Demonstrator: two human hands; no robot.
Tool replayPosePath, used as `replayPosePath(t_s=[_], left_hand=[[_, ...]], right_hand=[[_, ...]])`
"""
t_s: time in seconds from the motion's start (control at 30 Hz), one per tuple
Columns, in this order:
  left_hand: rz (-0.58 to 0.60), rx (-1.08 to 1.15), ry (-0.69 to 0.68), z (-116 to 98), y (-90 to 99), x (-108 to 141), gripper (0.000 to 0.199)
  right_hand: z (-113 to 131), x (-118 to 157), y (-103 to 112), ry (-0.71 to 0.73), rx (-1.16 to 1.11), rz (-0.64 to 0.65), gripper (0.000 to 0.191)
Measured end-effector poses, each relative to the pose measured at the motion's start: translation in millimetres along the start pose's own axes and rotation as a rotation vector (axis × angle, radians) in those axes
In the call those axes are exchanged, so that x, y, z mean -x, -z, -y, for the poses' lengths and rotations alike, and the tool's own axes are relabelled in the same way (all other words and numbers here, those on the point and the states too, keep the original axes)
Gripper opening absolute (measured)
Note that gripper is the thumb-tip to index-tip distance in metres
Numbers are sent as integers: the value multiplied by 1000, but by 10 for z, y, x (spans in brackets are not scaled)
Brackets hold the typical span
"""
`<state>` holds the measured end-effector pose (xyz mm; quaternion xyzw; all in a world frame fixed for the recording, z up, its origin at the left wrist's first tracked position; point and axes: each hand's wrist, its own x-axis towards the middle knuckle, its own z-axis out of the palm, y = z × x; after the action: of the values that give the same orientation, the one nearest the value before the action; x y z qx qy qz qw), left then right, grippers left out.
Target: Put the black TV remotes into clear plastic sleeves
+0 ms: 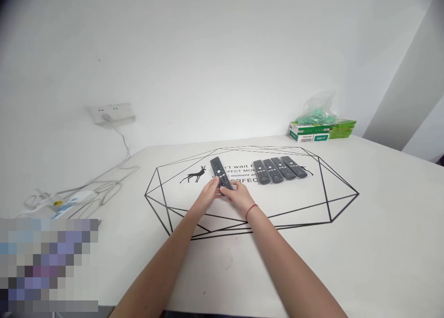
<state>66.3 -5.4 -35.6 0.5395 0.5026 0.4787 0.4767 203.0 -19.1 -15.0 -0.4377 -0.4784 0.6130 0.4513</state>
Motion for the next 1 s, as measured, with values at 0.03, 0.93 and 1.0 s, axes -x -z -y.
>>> replayPosePath(t_s=[0.03, 0.93, 1.0], left_hand=[[2, 127, -14, -13, -19, -4, 47], [13, 473, -96, -451, 112, 117, 45], [-53, 519, -109, -409, 134, 71, 43]], right_hand=[[-8, 30, -24, 19, -19, 46, 36], [-223, 82, -94, -43, -268, 501, 33], [-218, 81, -76, -53, -198, 530, 34]])
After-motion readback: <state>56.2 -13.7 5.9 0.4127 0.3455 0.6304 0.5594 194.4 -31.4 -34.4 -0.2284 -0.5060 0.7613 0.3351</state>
